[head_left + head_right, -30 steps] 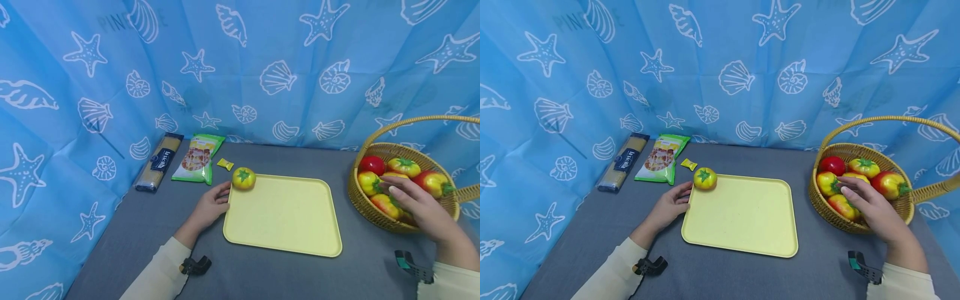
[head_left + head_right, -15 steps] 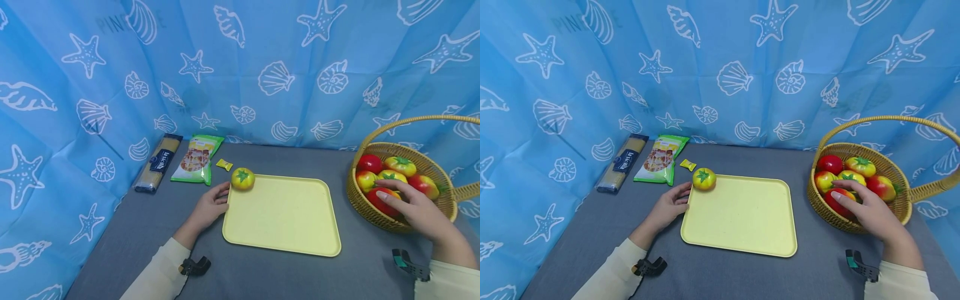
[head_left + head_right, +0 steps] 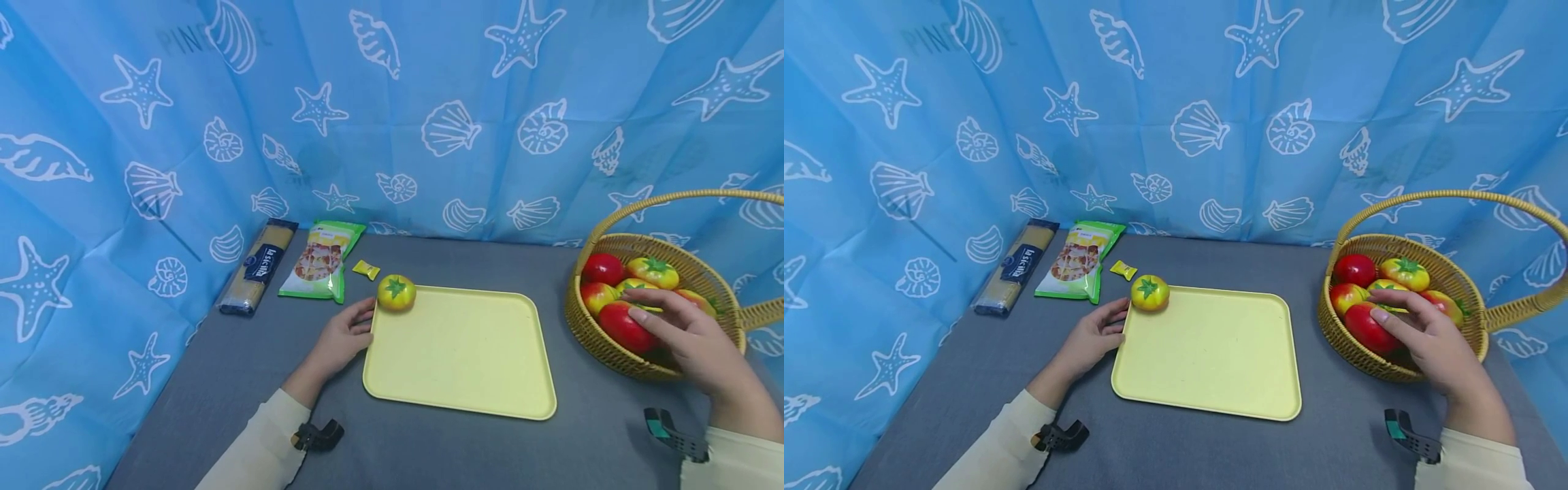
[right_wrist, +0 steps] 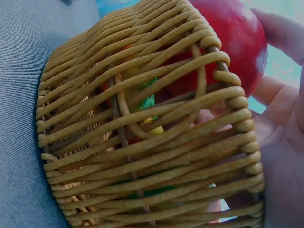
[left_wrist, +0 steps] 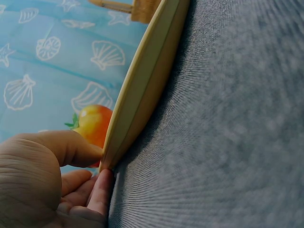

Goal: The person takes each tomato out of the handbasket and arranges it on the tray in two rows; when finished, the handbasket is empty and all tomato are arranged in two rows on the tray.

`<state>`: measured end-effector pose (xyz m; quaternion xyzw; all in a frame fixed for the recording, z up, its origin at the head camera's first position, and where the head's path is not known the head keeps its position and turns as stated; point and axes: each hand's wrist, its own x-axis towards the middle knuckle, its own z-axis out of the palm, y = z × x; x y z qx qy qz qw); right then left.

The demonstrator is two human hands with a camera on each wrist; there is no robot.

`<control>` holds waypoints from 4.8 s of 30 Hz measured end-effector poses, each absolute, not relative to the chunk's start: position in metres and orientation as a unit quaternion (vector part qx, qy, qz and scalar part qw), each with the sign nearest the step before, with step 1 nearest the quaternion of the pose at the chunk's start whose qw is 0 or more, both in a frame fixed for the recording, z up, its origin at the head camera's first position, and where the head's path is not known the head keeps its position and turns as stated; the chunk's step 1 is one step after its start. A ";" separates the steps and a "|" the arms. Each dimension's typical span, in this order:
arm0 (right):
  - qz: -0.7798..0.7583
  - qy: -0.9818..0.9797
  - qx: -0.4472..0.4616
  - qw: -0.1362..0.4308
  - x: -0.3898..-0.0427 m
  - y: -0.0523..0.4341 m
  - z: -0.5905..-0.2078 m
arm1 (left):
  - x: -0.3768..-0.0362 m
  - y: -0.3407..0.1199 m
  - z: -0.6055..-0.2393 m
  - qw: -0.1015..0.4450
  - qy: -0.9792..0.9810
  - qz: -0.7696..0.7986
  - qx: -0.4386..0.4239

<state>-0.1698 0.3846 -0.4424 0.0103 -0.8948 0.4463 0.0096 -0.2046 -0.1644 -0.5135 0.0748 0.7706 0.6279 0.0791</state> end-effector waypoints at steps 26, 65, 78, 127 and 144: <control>0.450 -0.892 0.035 0.026 -0.167 0.366 -0.431 | -0.204 -0.164 -0.514 0.073 0.781 0.616 0.069; 0.510 -0.840 0.179 0.046 -0.172 0.268 -0.430 | -0.205 -0.164 -0.517 0.073 0.771 0.628 0.076; 0.511 -0.838 0.189 0.022 -0.190 0.235 -0.440 | -0.204 -0.163 -0.515 0.077 0.772 0.627 0.071; 0.392 -0.900 0.185 -0.047 -0.258 0.138 -0.475 | -0.204 -0.164 -0.513 0.080 0.780 0.617 0.068; 0.385 -0.903 0.184 -0.054 -0.261 0.126 -0.474 | -0.205 -0.165 -0.514 0.075 0.773 0.625 0.077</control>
